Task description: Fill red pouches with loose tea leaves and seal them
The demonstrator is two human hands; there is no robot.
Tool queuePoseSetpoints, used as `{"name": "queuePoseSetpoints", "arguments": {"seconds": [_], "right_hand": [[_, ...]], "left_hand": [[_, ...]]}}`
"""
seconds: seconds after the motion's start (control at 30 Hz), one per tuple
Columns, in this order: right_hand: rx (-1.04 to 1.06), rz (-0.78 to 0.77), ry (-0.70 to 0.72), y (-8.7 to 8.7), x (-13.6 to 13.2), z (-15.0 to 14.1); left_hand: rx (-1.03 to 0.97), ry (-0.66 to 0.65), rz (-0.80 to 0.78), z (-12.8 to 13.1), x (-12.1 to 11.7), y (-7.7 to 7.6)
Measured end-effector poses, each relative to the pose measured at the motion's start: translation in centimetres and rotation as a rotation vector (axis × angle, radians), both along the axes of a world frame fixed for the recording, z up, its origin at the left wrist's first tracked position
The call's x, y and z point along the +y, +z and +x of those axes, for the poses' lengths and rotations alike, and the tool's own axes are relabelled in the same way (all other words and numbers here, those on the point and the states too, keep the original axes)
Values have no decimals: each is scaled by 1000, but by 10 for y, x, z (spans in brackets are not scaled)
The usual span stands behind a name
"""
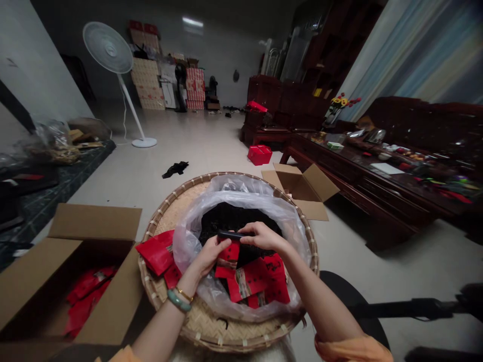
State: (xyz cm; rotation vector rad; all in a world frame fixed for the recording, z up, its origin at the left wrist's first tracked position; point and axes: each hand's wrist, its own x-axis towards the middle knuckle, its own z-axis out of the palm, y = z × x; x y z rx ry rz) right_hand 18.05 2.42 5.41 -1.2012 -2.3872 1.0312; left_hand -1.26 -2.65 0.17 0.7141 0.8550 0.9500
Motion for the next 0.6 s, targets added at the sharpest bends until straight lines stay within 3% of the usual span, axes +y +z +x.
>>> {"name": "queuePoseSetpoints", "arguments": {"seconds": [0.13, 0.6], "right_hand": [[22, -42, -17, -3, 1, -1], [18, -44, -2, -8, -1, -4]], "left_hand": [[-143, 125, 45, -2, 6, 0], [-78, 141, 42, -3, 7, 0]]}}
